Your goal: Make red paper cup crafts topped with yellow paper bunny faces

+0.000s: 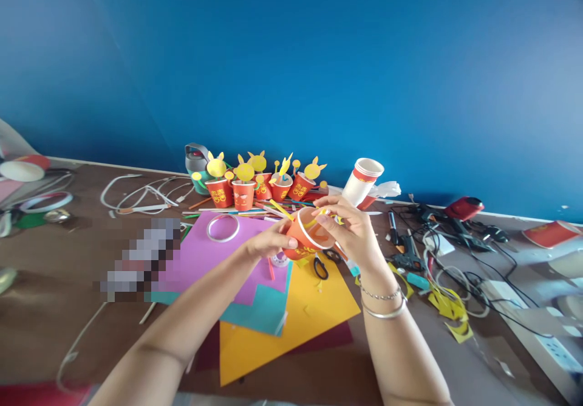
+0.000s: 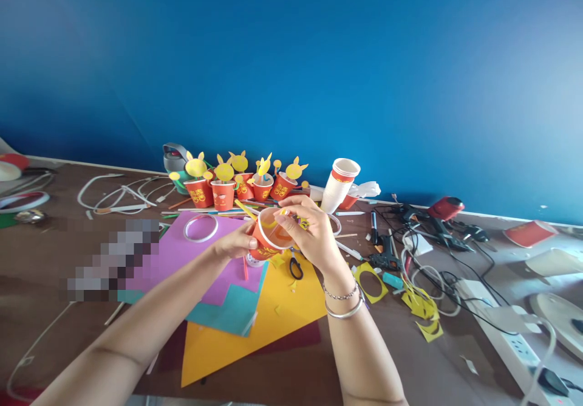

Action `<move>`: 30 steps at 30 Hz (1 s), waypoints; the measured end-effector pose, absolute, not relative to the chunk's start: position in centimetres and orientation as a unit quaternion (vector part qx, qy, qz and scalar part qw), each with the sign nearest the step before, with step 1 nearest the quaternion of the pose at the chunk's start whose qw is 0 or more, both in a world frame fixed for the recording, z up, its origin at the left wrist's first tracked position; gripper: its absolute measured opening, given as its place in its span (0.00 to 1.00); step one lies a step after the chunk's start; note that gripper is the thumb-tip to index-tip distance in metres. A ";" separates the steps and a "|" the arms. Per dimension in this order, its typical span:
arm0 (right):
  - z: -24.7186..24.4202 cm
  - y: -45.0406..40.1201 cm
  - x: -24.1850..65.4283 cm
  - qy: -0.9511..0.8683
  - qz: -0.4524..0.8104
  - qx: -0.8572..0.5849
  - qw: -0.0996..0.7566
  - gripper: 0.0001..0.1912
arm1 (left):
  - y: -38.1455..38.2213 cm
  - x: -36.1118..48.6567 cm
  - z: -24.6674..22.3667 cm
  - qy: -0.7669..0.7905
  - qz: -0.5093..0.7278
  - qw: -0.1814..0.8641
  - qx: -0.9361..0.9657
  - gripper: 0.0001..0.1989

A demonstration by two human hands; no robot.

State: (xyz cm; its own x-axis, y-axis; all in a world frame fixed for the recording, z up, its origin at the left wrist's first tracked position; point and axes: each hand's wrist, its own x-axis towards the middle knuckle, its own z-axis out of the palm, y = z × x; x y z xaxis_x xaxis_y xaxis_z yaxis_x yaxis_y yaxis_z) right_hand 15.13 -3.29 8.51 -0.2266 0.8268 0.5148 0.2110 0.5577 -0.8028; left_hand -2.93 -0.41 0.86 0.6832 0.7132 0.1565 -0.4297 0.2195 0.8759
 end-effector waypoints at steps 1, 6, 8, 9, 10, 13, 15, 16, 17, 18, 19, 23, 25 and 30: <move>8.5 -3.3 15.3 -0.726 0.305 -0.358 0.502 0.06 | -0.3 -3.0 0.7 0.141 0.374 0.769 0.498 0.37; 8.9 -3.7 15.8 -0.703 0.304 -0.393 0.510 0.17 | 0.0 -3.1 0.4 0.139 0.405 0.753 0.500 0.36; 9.1 -3.8 16.1 -0.661 0.323 -0.426 0.527 0.16 | 0.1 -3.1 0.5 0.145 0.427 0.746 0.491 0.36; 9.1 -3.8 16.3 -0.644 0.345 -0.436 0.525 0.16 | 0.1 -3.1 0.6 0.150 0.439 0.743 0.483 0.36; 9.1 -3.7 16.6 -0.637 0.372 -0.441 0.511 0.16 | 0.1 -3.1 0.7 0.155 0.451 0.740 0.474 0.34; 8.9 -3.4 17.3 -0.652 0.407 -0.453 0.451 0.15 | 0.1 -3.0 0.8 0.169 0.471 0.737 0.454 0.29; 8.7 -3.2 17.5 -0.668 0.388 -0.469 0.428 0.11 | 0.1 -2.9 0.7 0.173 0.480 0.728 0.457 0.29; 8.6 -3.2 17.5 -0.673 0.375 -0.477 0.424 0.09 | 0.1 -2.8 0.6 0.171 0.483 0.720 0.469 0.30; 8.5 -3.1 17.5 -0.678 0.363 -0.482 0.421 0.07 | 0.1 -2.8 0.5 0.168 0.483 0.710 0.485 0.32; 8.4 -3.1 17.5 -0.682 0.352 -0.487 0.416 0.07 | 0.1 -2.8 0.4 0.165 0.481 0.700 0.501 0.34; 8.3 -3.1 17.5 -0.686 0.345 -0.491 0.411 0.08 | 0.1 -2.8 0.3 0.163 0.478 0.691 0.517 0.37; 8.3 -3.1 17.8 -0.694 0.351 -0.491 0.392 0.07 | 0.1 -2.7 0.2 0.179 0.479 0.683 0.522 0.38; 8.6 -3.1 18.0 -0.704 0.379 -0.477 0.366 0.06 | 0.1 -2.7 0.3 0.188 0.481 0.694 0.502 0.37; 8.7 -2.8 18.1 -0.676 0.465 -0.443 0.361 0.07 | 0.2 -2.9 0.4 0.212 0.500 0.707 0.454 0.33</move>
